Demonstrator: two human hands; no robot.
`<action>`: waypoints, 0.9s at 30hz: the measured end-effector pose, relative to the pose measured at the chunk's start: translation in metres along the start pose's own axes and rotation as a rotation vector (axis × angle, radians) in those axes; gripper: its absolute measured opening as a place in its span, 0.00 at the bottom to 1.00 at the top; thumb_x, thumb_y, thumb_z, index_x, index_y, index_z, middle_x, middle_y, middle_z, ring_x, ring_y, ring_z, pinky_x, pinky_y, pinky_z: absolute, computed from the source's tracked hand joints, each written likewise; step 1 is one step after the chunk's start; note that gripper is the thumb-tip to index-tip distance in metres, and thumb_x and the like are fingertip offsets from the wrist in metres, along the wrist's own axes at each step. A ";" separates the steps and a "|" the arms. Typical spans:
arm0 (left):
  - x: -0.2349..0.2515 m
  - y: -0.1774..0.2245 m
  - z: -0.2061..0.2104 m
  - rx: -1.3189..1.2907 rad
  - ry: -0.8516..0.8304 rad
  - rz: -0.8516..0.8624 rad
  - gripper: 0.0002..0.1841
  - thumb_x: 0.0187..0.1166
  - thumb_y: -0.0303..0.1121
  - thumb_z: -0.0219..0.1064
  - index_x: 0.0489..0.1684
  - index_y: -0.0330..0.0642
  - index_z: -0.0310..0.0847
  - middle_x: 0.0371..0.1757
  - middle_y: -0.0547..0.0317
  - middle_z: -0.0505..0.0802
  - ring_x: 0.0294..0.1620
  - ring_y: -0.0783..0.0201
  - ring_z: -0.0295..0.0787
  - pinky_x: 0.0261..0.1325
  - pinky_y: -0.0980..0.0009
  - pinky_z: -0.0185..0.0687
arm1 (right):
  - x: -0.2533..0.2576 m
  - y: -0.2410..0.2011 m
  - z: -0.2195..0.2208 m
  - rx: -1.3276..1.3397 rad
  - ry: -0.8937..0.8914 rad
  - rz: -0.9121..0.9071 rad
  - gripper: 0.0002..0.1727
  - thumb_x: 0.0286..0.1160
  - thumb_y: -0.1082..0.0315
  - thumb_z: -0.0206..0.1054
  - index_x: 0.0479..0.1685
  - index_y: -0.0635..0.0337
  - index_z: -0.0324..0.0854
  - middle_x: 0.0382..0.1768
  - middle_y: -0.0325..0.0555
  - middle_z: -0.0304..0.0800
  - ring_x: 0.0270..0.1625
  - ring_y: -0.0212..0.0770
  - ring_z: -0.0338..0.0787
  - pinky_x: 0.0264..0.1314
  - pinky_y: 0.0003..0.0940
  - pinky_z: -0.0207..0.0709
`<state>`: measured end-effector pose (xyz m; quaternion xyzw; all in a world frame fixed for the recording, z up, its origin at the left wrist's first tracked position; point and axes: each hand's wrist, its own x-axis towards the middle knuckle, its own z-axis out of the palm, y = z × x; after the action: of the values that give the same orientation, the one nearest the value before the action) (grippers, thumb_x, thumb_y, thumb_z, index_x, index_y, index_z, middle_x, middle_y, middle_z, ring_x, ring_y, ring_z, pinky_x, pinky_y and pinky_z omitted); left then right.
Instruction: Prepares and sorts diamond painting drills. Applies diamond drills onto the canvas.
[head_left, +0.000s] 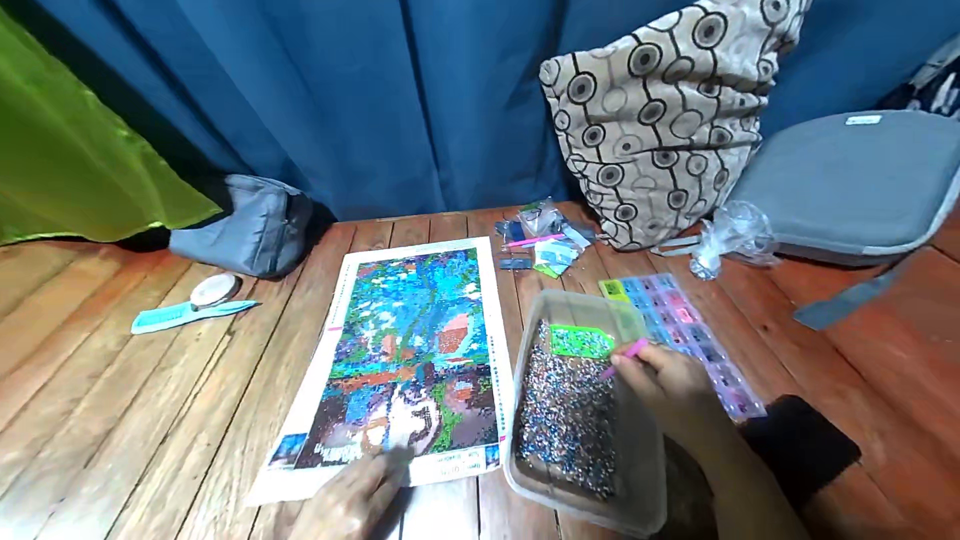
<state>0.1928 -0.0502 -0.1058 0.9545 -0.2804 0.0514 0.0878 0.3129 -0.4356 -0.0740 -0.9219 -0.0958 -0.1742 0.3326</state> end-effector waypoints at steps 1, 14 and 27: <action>-0.001 0.005 -0.003 -0.005 -0.024 -0.014 0.11 0.78 0.25 0.63 0.44 0.35 0.93 0.41 0.43 0.93 0.42 0.45 0.94 0.46 0.55 0.90 | 0.001 -0.002 -0.001 0.005 -0.011 0.008 0.12 0.75 0.68 0.63 0.28 0.65 0.86 0.22 0.47 0.82 0.28 0.45 0.83 0.33 0.47 0.76; 0.041 0.103 0.008 -0.374 0.009 -0.260 0.24 0.79 0.34 0.65 0.72 0.29 0.79 0.75 0.33 0.82 0.77 0.34 0.77 0.79 0.41 0.70 | 0.001 -0.014 -0.007 0.126 0.143 0.021 0.13 0.78 0.67 0.62 0.36 0.65 0.90 0.32 0.49 0.91 0.34 0.36 0.86 0.41 0.34 0.78; 0.047 0.122 0.069 -0.097 0.175 -0.219 0.26 0.81 0.47 0.56 0.65 0.36 0.87 0.68 0.48 0.91 0.70 0.47 0.87 0.74 0.53 0.75 | 0.004 -0.016 -0.002 0.231 -0.009 0.118 0.10 0.83 0.67 0.63 0.37 0.62 0.85 0.21 0.35 0.86 0.21 0.19 0.78 0.27 0.16 0.71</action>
<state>0.1692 -0.1893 -0.1494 0.9659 -0.1678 0.1111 0.1631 0.3117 -0.4248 -0.0619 -0.8823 -0.0624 -0.1381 0.4457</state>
